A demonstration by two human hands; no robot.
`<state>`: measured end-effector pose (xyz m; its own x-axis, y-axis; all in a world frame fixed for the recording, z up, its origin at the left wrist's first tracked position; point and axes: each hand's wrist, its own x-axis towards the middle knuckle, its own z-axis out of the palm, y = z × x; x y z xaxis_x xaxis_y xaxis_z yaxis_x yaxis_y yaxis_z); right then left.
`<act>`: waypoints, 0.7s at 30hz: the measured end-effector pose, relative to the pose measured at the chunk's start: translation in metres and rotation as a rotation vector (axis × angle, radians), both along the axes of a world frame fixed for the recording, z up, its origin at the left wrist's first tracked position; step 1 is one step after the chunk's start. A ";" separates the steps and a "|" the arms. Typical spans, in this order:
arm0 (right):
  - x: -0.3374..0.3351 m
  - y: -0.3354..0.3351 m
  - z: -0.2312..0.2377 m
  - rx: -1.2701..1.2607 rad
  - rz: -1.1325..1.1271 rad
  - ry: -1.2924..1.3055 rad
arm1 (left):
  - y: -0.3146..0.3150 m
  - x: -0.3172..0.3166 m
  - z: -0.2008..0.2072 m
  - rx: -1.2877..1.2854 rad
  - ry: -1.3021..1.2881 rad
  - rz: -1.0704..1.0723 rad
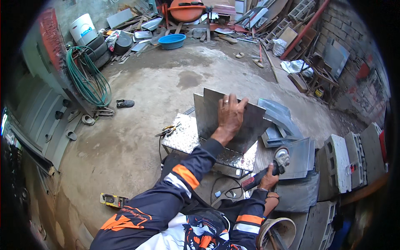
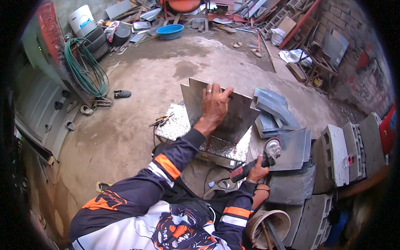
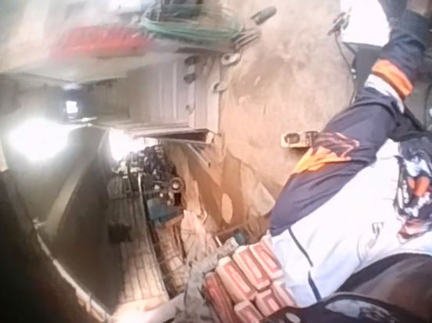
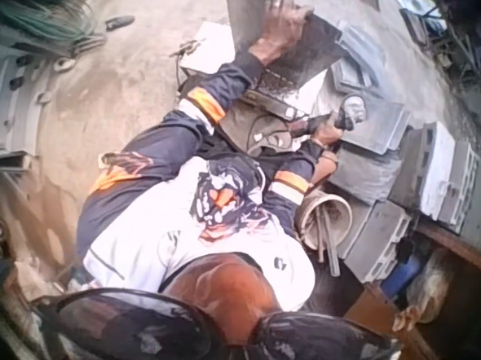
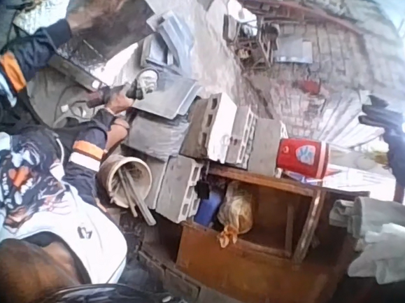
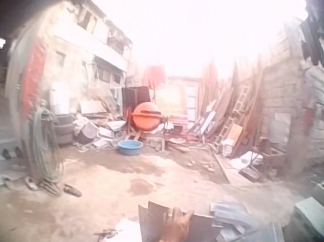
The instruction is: Grinding the edges of a metal sheet using an angle grinder while sitting on the floor.
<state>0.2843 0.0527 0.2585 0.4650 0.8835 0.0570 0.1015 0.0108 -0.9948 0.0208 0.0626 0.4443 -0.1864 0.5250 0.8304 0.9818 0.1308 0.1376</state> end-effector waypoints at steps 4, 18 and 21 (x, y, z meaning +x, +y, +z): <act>0.022 0.008 -0.002 0.034 -0.034 0.066 | -0.029 0.033 -0.010 -0.102 -0.632 -0.183; 0.035 0.000 0.029 -0.070 0.021 0.304 | 0.014 -0.019 0.031 -0.511 -0.703 0.138; 0.046 -0.004 0.037 -0.023 0.006 0.297 | 0.006 -0.039 0.038 -0.763 -0.725 -0.026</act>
